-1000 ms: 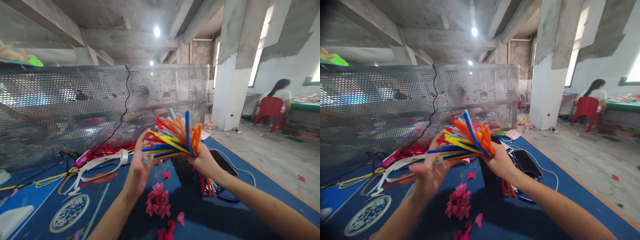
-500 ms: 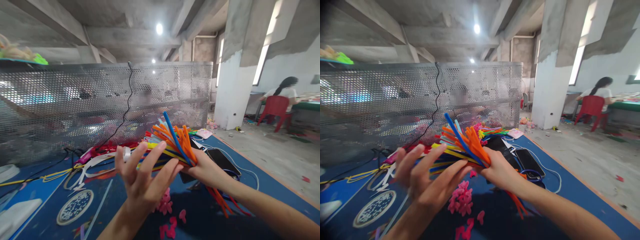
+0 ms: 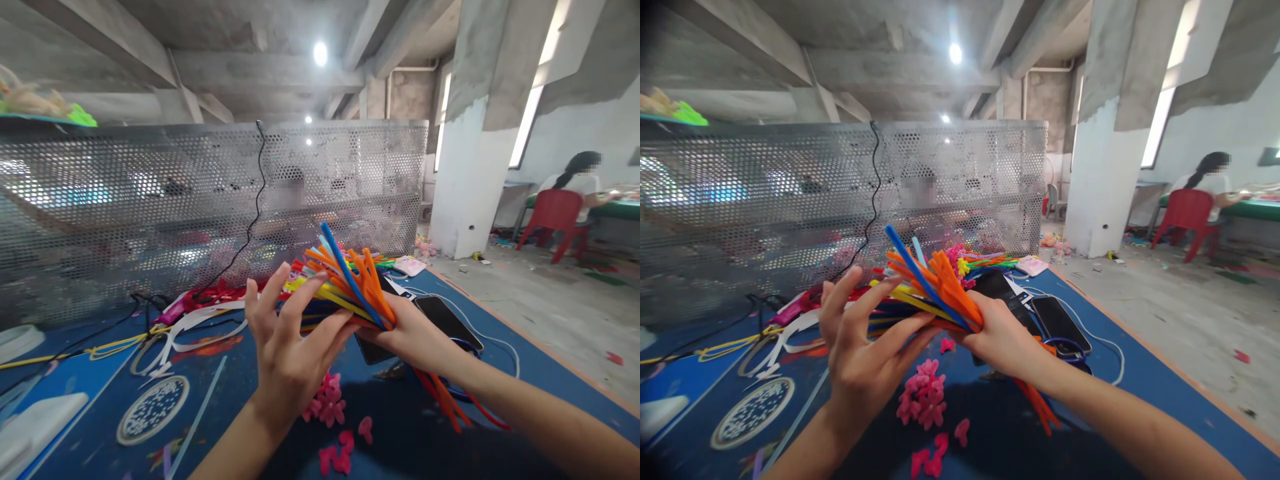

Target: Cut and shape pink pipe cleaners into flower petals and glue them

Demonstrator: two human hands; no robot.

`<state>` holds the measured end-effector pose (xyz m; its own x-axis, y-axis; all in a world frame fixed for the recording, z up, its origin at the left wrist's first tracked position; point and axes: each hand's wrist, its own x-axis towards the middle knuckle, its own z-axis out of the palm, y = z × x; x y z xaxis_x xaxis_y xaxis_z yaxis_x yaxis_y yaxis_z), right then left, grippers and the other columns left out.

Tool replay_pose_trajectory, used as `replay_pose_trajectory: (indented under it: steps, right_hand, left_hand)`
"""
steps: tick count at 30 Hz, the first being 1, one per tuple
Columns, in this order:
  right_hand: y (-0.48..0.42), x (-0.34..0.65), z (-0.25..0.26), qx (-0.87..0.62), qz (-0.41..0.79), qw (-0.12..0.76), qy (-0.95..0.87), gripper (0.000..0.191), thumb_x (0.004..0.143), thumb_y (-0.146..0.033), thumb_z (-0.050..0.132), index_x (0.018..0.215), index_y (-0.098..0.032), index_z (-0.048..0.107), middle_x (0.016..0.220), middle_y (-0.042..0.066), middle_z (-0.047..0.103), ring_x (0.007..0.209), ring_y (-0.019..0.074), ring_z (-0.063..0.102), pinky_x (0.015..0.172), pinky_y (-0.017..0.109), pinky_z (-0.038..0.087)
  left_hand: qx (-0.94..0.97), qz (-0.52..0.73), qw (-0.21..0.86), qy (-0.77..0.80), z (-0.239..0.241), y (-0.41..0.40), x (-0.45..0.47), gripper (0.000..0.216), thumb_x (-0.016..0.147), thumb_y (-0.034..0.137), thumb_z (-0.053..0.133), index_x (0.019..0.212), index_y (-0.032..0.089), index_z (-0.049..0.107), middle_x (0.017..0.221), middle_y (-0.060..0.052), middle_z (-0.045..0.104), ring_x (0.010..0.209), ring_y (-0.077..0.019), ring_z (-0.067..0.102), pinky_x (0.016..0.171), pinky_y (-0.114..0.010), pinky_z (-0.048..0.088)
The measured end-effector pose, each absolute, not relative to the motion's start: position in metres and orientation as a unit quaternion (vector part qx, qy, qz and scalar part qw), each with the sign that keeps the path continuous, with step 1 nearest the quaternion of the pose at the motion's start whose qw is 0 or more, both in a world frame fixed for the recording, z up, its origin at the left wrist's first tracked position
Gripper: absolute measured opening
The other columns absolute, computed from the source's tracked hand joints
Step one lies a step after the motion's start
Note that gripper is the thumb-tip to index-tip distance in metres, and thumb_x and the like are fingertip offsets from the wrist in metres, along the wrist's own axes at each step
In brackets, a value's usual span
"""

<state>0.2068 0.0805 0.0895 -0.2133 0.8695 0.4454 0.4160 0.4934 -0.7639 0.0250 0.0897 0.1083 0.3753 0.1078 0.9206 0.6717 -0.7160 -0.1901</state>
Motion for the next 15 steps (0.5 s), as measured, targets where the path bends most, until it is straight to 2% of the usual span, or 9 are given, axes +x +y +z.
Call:
replay_pose_trajectory:
  steps: [5,10,15]
  right_hand:
    - [0.083,0.211,0.091,-0.461,0.200,0.433,-0.748,0.017,0.070,-0.016,0.056,0.087,-0.017,0.056,0.083,0.001,0.062,0.073,0.0165,0.055,0.064,0.025,0.042]
    - [0.092,0.222,0.092,-0.492,0.123,0.426,-0.749,0.013,0.073,-0.018,0.053,0.085,-0.018,0.056,0.077,0.002,0.062,0.070,0.0173,0.055,0.062,0.025,0.040]
    - [0.094,0.227,0.091,-0.522,0.037,0.403,-0.751,0.002,0.073,-0.019,0.051,0.074,-0.019,0.051,0.068,0.001,0.060,0.060,0.0153,0.052,0.055,0.023,0.035]
  left_hand:
    - [-0.801,-0.497,0.210,-0.258,0.117,0.086,0.028,0.014,0.067,0.018,0.069,0.073,0.031,0.066,0.124,0.002,0.044,0.126,-0.0312,0.025,0.102,-0.060,0.013]
    - [-0.747,-0.570,0.101,-0.327,0.138,0.090,0.011,0.006,0.072,0.021,0.064,0.072,0.027,0.063,0.127,0.003,0.042,0.127,-0.0275,0.026,0.105,-0.052,0.022]
    - [-0.735,-0.566,0.090,-0.363,0.144,0.094,0.002,0.005,0.074,0.023,0.062,0.077,0.027,0.062,0.128,0.003,0.042,0.127,-0.0277,0.026,0.105,-0.051,0.023]
